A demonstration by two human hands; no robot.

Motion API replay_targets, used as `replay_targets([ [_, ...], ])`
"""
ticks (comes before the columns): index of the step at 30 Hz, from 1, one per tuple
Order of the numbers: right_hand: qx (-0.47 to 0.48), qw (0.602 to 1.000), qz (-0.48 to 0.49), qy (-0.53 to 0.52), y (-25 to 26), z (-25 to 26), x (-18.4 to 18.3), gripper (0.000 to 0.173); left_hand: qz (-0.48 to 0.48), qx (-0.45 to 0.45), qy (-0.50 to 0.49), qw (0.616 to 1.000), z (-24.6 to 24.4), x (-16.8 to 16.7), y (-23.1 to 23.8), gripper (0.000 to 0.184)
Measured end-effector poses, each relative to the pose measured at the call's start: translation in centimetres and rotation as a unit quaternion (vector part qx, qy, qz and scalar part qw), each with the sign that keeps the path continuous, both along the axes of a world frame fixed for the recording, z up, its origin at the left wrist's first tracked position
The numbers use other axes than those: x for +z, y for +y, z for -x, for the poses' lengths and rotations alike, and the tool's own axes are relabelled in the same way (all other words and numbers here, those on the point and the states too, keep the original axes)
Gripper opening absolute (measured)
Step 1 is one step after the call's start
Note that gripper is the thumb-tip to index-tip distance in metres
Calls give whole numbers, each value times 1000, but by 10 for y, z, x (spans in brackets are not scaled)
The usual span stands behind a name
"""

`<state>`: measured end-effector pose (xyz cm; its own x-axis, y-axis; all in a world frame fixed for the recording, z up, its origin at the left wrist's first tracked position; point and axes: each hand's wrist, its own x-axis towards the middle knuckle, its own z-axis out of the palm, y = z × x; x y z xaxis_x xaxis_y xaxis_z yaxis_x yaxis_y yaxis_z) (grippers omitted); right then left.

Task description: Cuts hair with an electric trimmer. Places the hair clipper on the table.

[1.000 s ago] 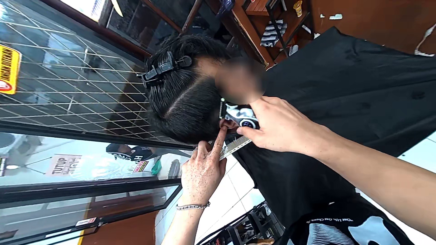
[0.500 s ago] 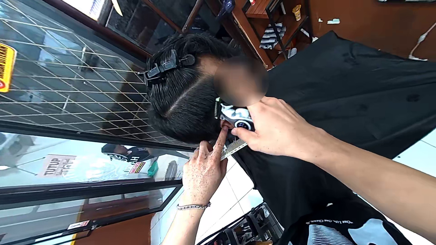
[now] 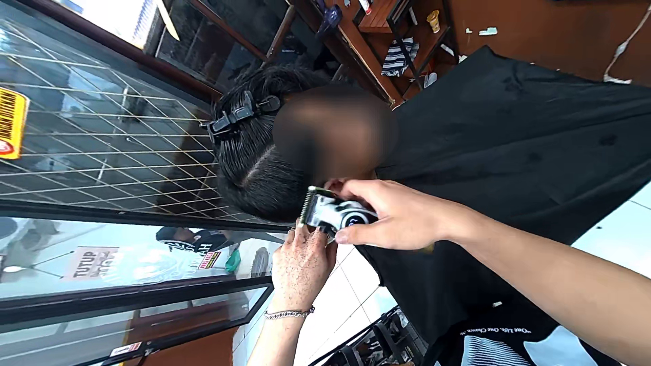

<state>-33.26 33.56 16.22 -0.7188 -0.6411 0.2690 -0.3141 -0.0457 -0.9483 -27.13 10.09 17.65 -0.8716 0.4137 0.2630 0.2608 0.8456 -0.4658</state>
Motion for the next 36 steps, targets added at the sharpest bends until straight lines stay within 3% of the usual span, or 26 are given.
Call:
replay_targets([
  [3,62,982,64,-168,-1,11,-16,30,-6,18,-18,1000,1,-1,0,42],
  [7,83,970,66,-220,-8,24,-13,36,1,17,-19,1000,1,-1,0,40],
  [15,39,991,42,-121,-14,24,-4,32,1,20,-19,1000,0,-2,-1,32],
  [19,43,989,10,-141,-10,25,-7,34,-5,28,-25,999,-1,-1,0,38],
  [30,35,994,19,-101,-14,15,6,34,-4,10,-12,1000,0,-3,-1,26],
  [34,55,990,6,-129,-8,16,2,29,-1,11,-16,1000,0,-1,-1,36],
  [36,45,991,18,-121,-13,15,4,32,3,14,-15,1000,0,-2,0,29],
])
